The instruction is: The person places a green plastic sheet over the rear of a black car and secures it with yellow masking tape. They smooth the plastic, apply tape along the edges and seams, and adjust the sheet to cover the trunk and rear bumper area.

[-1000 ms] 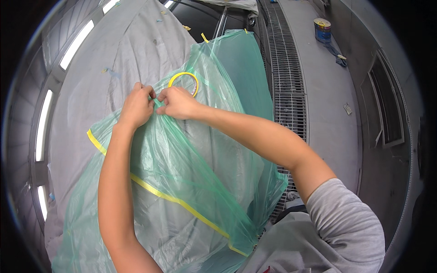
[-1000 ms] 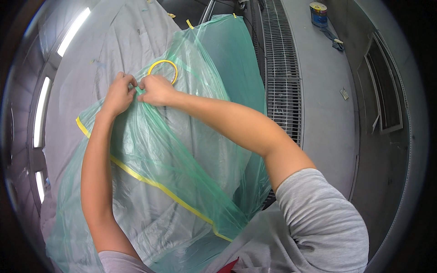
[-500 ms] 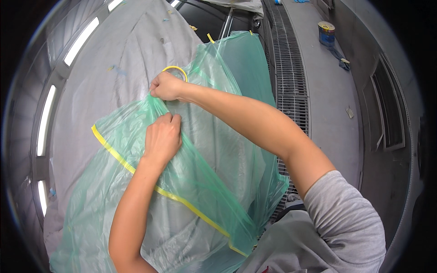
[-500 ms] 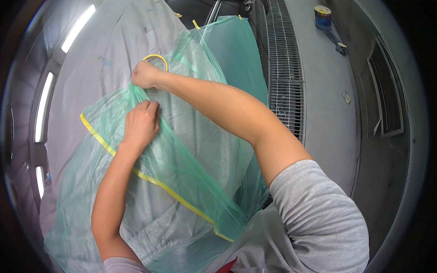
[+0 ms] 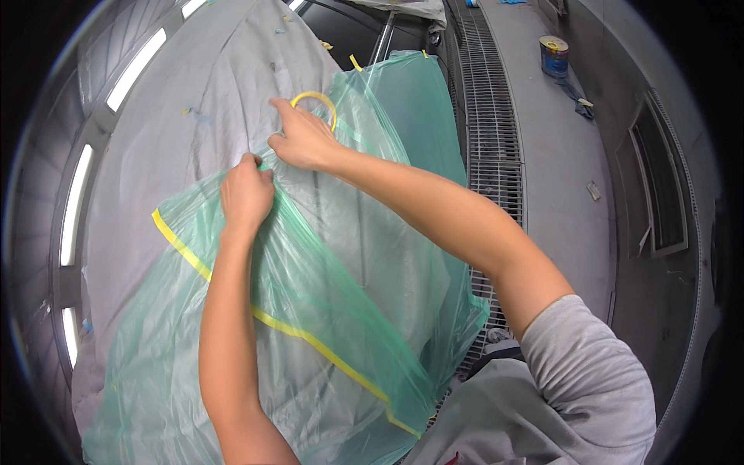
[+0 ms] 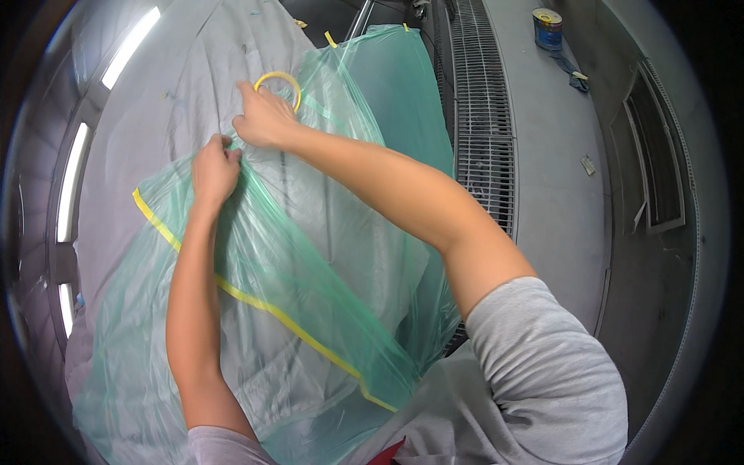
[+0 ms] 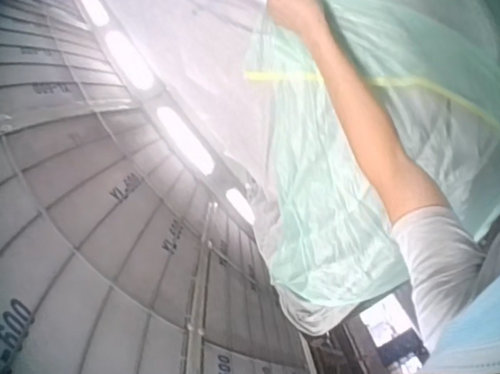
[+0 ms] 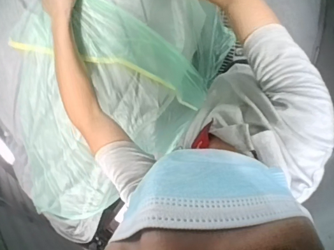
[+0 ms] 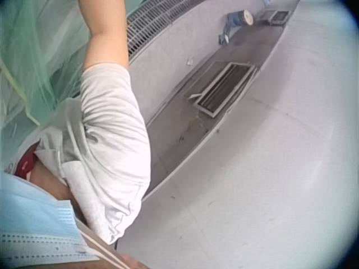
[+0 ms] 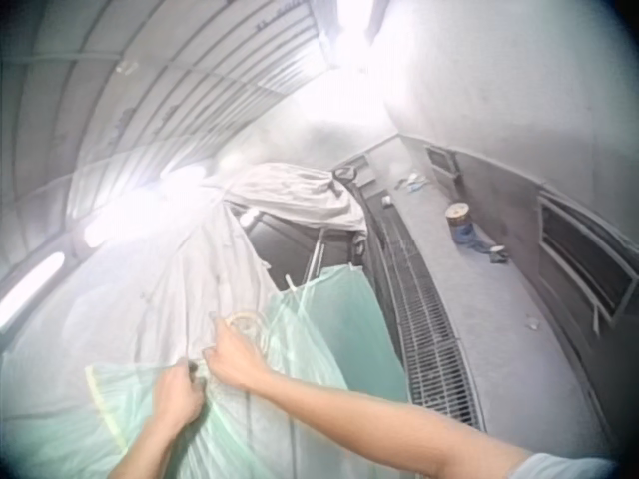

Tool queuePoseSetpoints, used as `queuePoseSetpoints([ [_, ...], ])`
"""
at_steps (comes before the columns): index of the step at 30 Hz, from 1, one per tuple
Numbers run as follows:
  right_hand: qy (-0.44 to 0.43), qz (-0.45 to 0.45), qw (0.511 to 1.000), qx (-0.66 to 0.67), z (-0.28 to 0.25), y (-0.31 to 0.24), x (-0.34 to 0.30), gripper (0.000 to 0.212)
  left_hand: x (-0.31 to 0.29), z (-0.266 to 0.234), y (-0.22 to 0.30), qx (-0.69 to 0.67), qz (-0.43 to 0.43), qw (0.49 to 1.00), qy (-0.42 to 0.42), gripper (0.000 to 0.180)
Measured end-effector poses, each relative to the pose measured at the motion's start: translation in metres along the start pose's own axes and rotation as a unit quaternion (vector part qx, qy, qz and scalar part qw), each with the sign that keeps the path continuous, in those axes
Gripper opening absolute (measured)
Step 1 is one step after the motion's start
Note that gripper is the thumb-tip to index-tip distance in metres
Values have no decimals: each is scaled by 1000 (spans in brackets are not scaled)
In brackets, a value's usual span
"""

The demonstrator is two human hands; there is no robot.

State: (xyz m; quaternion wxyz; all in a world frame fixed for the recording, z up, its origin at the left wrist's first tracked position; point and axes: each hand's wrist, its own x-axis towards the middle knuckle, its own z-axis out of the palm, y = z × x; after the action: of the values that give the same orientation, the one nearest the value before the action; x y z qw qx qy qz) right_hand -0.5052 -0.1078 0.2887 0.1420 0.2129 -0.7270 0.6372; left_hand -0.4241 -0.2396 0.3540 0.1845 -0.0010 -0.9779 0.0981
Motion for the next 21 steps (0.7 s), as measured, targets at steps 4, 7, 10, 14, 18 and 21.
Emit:
queuePoseSetpoints([
  [4, -113, -16, 990, 84, -18, 2, -42, 87, -1, -5, -9, -134, -4, 990, -32, 22],
  [7, -213, 1, 944, 254, -20, 6, -67, 89, -3, -11, -16, -280, -35, 955, -89, 21],
  [10, -149, -20, 946, 289, -8, 3, -74, 90, -8, -20, -19, -371, -24, 921, -117, 30],
  [14, -102, -2, 925, 366, 10, 2, -77, 87, -18, -23, -17, -459, -29, 880, -117, 38],
  [18, -85, -5, 923, 376, 21, 2, -80, 81, -19, -15, -22, -466, -56, 878, -96, 34],
  [21, -45, -8, 957, 287, 24, -5, -92, 69, -17, -5, -26, -444, -49, 892, -69, 25],
])
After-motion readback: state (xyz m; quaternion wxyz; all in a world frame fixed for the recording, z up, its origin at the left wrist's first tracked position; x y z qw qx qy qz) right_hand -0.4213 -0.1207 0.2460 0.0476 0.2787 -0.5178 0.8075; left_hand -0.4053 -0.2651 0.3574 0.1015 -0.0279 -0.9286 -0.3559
